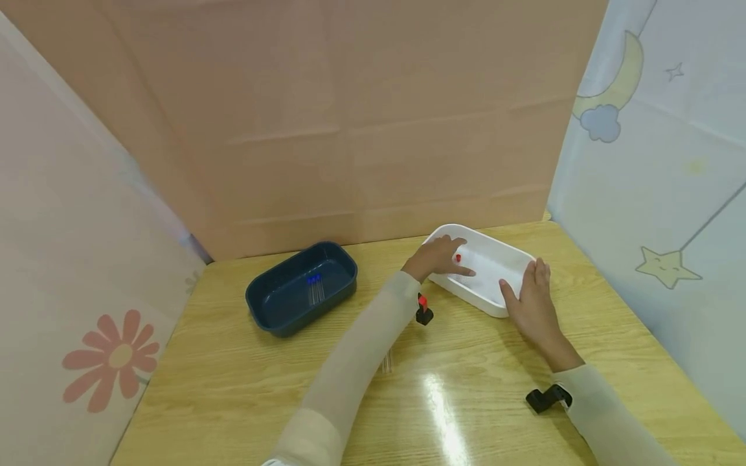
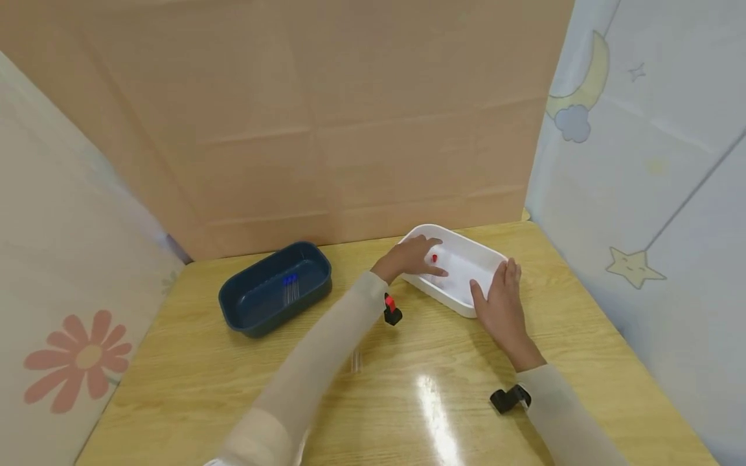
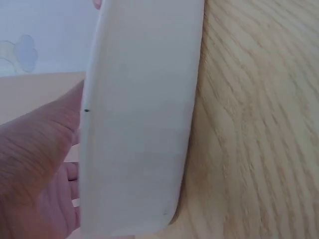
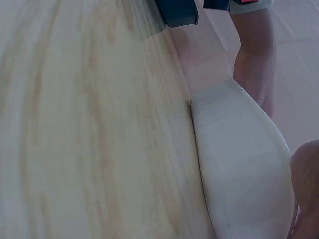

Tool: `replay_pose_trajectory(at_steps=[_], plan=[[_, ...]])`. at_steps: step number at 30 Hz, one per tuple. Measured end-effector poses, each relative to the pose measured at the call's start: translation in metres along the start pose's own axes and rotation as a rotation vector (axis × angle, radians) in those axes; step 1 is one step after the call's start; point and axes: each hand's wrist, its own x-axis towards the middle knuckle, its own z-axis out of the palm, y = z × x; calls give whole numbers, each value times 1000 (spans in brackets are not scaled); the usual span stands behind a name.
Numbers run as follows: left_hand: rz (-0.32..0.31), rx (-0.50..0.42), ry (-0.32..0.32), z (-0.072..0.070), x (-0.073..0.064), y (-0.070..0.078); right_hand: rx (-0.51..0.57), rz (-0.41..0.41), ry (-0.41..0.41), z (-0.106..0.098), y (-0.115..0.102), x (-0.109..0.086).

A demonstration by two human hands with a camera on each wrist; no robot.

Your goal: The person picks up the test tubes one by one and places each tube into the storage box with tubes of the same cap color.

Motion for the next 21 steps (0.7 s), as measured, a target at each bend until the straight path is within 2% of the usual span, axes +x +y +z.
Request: replay_pose_trajectory(at_steps=[4,9,15,21], plan=[[52,-37,114,-7,-15,-2,12,-1,-11,-1,0,-2],[128,-21,228,-25,-55,2,11,2,-13,-1,0,-3],[211,32,312,-43,-110,14,11,-4,-24,-5,3,-3],[237,55,339,-48,-158,17,13,-14,-33,-9,4,1]])
